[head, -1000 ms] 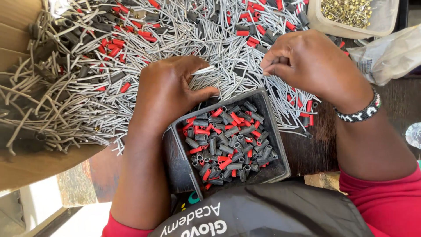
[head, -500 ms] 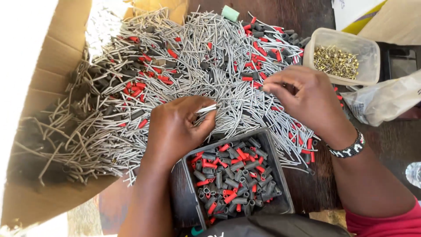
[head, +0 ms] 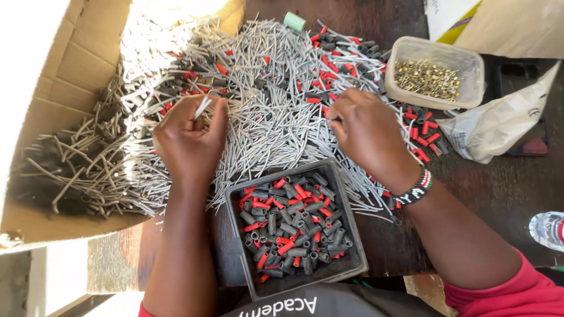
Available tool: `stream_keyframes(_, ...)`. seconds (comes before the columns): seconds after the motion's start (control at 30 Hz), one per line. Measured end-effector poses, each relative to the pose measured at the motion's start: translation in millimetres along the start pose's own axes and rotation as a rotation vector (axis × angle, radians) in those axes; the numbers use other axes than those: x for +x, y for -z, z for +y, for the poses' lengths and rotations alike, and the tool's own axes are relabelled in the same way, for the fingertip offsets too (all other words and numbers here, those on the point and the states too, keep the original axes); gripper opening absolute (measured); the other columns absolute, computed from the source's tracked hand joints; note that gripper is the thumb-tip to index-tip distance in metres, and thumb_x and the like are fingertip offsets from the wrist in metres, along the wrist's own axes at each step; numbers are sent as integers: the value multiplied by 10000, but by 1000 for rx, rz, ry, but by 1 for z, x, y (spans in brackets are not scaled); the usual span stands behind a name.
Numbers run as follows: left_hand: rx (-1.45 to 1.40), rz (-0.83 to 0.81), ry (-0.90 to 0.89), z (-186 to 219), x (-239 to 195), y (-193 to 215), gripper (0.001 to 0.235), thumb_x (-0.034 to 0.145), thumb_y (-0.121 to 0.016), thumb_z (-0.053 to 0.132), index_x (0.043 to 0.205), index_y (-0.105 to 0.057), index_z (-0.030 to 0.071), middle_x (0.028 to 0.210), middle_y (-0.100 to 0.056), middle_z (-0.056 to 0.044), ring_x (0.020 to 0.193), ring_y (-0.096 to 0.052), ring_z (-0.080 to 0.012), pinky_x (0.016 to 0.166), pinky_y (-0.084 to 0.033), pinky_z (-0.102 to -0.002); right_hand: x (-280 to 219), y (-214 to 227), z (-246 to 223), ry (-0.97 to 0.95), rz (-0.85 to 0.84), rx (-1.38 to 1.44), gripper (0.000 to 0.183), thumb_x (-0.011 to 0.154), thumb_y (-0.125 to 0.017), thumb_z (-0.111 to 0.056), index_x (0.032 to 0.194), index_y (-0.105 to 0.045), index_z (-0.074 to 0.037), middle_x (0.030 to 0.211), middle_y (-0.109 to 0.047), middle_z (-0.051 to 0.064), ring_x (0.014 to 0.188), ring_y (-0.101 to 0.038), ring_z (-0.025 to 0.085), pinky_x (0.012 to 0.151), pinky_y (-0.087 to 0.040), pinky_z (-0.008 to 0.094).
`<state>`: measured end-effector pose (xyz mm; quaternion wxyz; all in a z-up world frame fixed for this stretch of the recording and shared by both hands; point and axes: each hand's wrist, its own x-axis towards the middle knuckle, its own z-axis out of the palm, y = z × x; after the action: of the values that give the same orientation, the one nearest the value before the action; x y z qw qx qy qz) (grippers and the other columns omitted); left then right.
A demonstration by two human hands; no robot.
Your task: Assembling small electrical wire connectors by hand at a workbench
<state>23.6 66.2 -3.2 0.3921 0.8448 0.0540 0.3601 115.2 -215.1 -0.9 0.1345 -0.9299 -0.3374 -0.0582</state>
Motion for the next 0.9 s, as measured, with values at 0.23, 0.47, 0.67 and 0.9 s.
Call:
stream_keyframes(0.23, -162, 171, 58, -2, -3, -3, 143, 906, -832, -110, 975, -757, -11, 872, -719, -190, 905, -730, -277, 815, -605, -377, 10, 0, 1, 65, 135, 210, 114, 886, -732, -114, 986, -679, -104, 867, -611, 104, 849, -675, 383, 832, -530, 484)
stream_keyframes(0.47, -228, 132, 14, -6, -8, -2, 150, 906, -856, -57, 1005, -750, -22, 892, -711, -201, 923, -697, -255, 849, -598, -435, 12, 8, 15, 80, 306, 242, 180, 996, -693, -69, 1171, -650, -70, 960, -581, 125, 893, -653, 412, 792, -517, 513)
stream_keyframes(0.67, 112, 14, -159, 5, -11, -11, 141, 869, -878, 116, 922, -771, 42, 789, -732, -192, 748, -705, -446, 663, -556, -500, 16, -18, 10, 195, 239, -6, 189, 940, -702, -91, 1126, -733, -114, 942, -579, 102, 910, -619, 335, 802, -506, 436)
stream_keyframes(0.9, 104, -88, -137, 12, -11, -13, 125, 893, -850, 246, 970, -782, 173, 715, -696, -117, 697, -704, -401, 621, -550, -482, 16, -13, 16, 208, 246, 67, 128, 1037, -594, -150, 1116, -669, -82, 964, -565, 123, 921, -614, 375, 847, -497, 465)
